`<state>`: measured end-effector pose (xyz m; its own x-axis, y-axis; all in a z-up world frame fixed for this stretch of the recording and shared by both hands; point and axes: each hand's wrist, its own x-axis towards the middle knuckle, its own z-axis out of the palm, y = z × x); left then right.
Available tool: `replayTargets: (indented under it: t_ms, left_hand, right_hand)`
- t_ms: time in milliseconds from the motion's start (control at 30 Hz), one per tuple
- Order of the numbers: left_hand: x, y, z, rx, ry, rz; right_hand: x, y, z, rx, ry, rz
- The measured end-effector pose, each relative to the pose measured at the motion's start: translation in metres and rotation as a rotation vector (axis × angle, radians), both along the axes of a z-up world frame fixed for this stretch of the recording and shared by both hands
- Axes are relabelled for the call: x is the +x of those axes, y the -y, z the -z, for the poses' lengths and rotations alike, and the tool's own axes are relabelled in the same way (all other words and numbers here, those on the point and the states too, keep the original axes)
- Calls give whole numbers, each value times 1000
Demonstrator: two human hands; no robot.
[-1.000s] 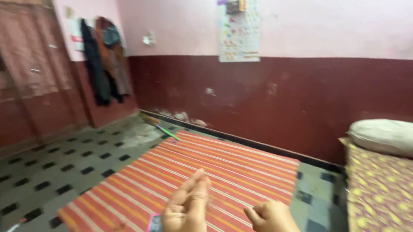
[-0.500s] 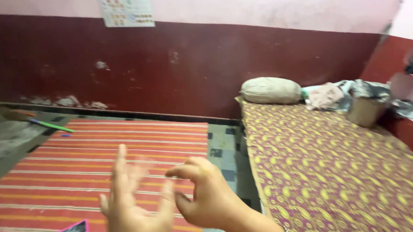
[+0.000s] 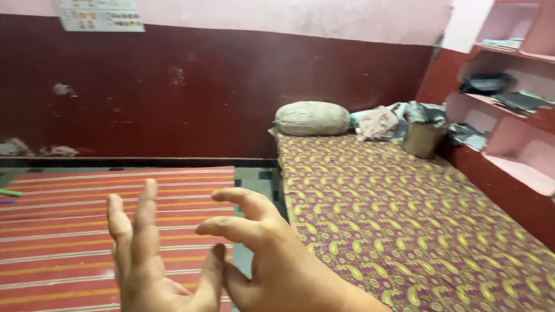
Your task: Smoothing out a bedsheet and tidying clothes in a room.
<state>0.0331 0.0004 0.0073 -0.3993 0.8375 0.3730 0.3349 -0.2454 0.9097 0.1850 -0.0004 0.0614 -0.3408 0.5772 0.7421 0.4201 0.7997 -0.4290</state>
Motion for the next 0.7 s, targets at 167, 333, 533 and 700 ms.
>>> replayTargets:
  t_ms: [167, 333, 533, 700]
  left_hand:
    - [27, -24, 37, -92, 379, 272]
    - [98, -65, 86, 233, -603, 131]
    - [211, -85, 200, -25, -781, 388]
    - [301, -110, 474, -250, -1017, 493]
  right_hand:
    - [47, -4, 9, -428, 62, 147]
    - [123, -30, 52, -115, 98, 245]
    - [238, -55, 164, -394, 125, 575]
    - [372, -31, 329, -758, 170, 832]
